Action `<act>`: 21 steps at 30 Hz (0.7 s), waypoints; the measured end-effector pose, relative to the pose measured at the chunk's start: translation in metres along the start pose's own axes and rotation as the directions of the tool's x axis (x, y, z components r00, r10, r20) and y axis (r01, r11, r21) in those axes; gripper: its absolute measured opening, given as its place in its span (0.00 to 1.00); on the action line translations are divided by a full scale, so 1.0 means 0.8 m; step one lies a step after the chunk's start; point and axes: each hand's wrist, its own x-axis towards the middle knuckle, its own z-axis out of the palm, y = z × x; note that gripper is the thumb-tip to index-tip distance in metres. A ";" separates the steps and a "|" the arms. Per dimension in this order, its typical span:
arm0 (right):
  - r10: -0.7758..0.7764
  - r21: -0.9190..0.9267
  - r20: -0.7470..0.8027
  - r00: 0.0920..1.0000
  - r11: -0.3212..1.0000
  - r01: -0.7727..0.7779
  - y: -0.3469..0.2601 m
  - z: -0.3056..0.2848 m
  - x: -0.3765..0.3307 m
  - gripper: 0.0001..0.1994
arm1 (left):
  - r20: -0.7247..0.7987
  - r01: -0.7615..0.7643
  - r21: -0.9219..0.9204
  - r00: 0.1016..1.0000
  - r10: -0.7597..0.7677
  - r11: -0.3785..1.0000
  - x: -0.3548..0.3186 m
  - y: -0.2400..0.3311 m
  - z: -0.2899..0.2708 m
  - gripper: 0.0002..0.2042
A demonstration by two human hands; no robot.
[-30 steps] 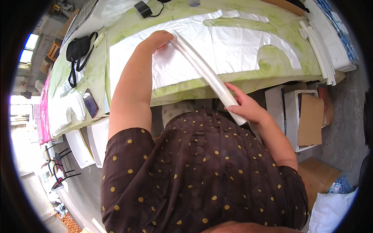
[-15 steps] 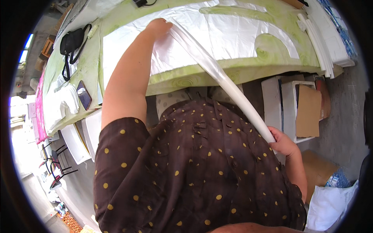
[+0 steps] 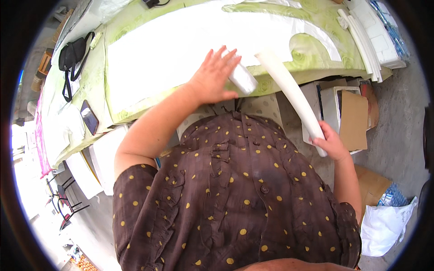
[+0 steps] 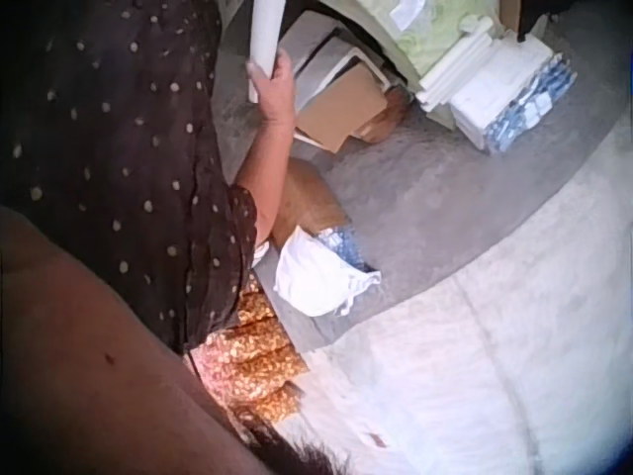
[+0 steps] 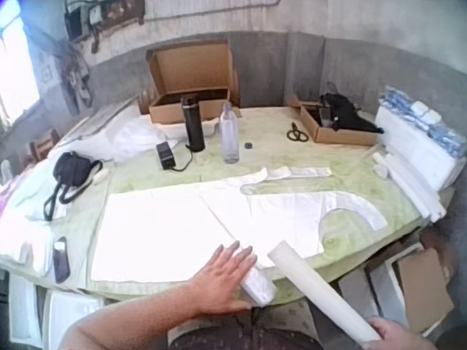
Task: The person wraps white rectangular items in clear plastic film on a green table. They roll the film over each item, fold the edges, and place the wrapped items into a white tray. The process is repeated for multiple items.
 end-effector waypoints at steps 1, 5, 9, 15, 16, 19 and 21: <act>-0.076 -0.115 -0.046 0.996 0.991 0.070 -0.012 0.002 0.018 0.30 | 0.011 -0.026 -0.005 1.000 0.026 1.000 -0.007 0.001 0.002 0.45; -0.377 -0.552 -0.062 0.924 0.784 0.282 -0.080 0.027 0.076 0.28 | -0.044 -0.120 -0.034 0.992 0.118 0.992 -0.031 -0.007 0.002 0.34; -0.509 -0.791 0.092 0.856 0.485 0.374 -0.126 0.037 0.141 0.27 | -0.083 -0.231 -0.107 0.971 0.223 0.967 -0.048 -0.019 0.004 0.29; -0.637 -0.885 0.155 0.755 0.250 0.393 -0.165 0.037 0.243 0.25 | -0.013 -0.232 -0.064 0.973 0.232 0.971 -0.049 -0.020 0.009 0.33; -0.651 -0.896 0.136 0.747 0.241 0.373 -0.173 0.038 0.258 0.25 | -0.008 -0.229 -0.069 0.973 0.229 0.971 -0.049 -0.020 0.009 0.34; -0.625 -0.926 0.000 0.781 0.295 0.236 -0.193 0.039 0.294 0.27 | -0.002 -0.227 -0.082 0.974 0.228 0.970 -0.048 -0.020 0.005 0.34; -0.635 -0.943 -0.057 0.770 0.287 0.167 -0.198 0.035 0.304 0.28 | -0.049 -0.228 -0.075 0.973 0.225 0.971 -0.048 -0.017 -0.001 0.33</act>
